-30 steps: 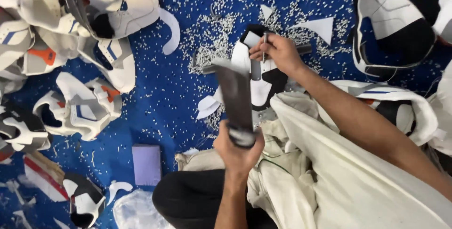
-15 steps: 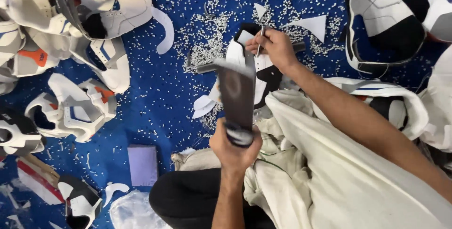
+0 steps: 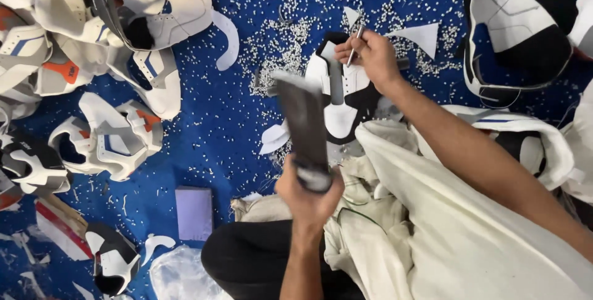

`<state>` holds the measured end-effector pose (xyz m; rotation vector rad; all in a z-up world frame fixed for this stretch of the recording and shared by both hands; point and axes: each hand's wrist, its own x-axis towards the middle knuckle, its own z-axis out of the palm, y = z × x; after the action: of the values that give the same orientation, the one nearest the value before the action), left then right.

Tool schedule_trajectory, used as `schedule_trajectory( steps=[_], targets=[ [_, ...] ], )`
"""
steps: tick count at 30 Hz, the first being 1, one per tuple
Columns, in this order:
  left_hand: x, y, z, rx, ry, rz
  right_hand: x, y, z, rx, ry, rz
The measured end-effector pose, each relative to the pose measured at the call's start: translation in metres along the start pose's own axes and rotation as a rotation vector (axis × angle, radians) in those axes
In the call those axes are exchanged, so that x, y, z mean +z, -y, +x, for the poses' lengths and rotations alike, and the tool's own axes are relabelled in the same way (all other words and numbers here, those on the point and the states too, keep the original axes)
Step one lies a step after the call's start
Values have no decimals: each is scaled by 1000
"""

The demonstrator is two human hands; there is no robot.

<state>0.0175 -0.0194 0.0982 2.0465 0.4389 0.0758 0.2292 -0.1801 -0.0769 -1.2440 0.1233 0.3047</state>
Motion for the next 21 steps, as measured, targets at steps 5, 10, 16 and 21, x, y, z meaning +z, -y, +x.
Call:
schedule_trajectory(
  steps=[5, 10, 16, 21],
  targets=[
    [4, 7, 4, 400, -188, -429, 10, 4, -18, -315, 50, -350],
    [39, 71, 23, 113, 62, 113, 9, 18, -23, -668, 153, -682],
    [1, 43, -1, -133, -28, 128, -10, 13, 15, 37, -104, 156],
    [-20, 26, -15, -73, -158, 85, 34, 13, -21, -14, 205, -195]
  ],
)
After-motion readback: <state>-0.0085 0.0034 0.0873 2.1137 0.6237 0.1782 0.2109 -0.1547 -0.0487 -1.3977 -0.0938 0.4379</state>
